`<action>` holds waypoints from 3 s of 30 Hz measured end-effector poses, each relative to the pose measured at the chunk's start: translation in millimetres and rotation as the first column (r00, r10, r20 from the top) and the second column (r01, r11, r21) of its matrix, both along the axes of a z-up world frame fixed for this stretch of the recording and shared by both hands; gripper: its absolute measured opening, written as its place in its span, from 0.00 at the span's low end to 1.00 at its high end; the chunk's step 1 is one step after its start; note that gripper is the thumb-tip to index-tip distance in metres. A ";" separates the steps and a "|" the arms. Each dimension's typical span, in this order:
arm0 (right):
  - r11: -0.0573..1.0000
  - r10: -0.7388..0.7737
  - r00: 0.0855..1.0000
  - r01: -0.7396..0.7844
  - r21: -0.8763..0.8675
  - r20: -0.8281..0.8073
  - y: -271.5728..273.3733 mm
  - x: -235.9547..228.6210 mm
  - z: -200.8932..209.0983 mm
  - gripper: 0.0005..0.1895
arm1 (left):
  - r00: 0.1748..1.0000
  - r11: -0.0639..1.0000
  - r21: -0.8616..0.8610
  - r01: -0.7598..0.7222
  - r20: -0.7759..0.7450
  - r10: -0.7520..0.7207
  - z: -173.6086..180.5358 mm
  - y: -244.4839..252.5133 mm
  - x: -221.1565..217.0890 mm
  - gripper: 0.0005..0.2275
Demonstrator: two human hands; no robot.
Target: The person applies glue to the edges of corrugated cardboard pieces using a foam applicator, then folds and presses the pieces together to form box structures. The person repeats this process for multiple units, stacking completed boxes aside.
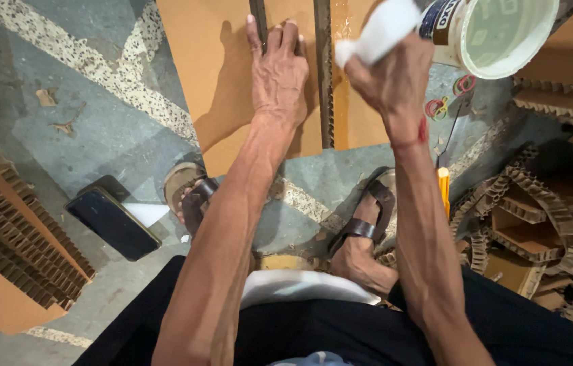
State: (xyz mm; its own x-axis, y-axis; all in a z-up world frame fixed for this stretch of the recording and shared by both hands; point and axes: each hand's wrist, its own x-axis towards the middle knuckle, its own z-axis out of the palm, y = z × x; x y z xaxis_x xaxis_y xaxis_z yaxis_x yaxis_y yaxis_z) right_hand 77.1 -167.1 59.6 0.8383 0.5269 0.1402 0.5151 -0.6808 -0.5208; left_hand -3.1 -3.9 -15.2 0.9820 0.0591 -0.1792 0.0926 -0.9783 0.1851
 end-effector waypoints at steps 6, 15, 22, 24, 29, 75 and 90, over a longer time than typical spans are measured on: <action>0.966 -0.161 0.941 0.089 -0.242 -0.298 -28.3 -67.9 28.0 0.17 | 0.999 1.000 0.026 -0.008 0.036 0.008 3.0 -0.3 1.7 0.18; 0.938 -0.241 0.829 0.332 0.098 -0.505 -13.3 -81.8 62.4 0.11 | 0.998 0.997 -0.080 0.024 -0.048 -0.028 11.0 3.2 -2.0 0.29; 0.995 -0.087 0.981 0.079 -0.052 -0.175 7.0 -62.9 37.8 0.12 | 0.999 1.000 0.019 0.005 0.038 -0.006 5.2 1.4 0.1 0.26; 0.988 -0.090 0.970 0.059 -0.139 -0.228 -2.3 -73.7 36.8 0.13 | 1.000 1.000 -0.006 0.017 -0.012 -0.017 -2.0 0.9 -2.3 0.26; 0.898 -0.205 0.848 -0.035 -0.438 -0.489 -26.1 -76.1 52.3 0.19 | 0.999 0.997 0.072 -0.001 0.045 -0.002 3.8 -0.5 3.7 0.25; 0.965 -0.225 0.888 0.145 -0.220 -0.402 -33.7 -60.5 23.3 0.19 | 1.000 0.997 0.075 -0.006 0.013 0.005 1.5 -1.2 0.4 0.18; 0.977 -0.134 0.956 0.171 -0.124 0.259 -51.2 -40.3 -62.7 0.32 | 0.995 0.999 0.029 -0.037 0.093 0.034 1.9 -1.4 2.1 0.14</action>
State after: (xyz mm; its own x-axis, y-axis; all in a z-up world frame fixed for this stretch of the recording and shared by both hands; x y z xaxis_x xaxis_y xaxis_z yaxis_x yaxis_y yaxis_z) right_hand 36.8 -218.3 -3.1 0.8585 0.4254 0.2863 0.4997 -0.8195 -0.2806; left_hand -1.0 -5.3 -13.3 0.9915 0.0981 -0.0854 0.1112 -0.9801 0.1647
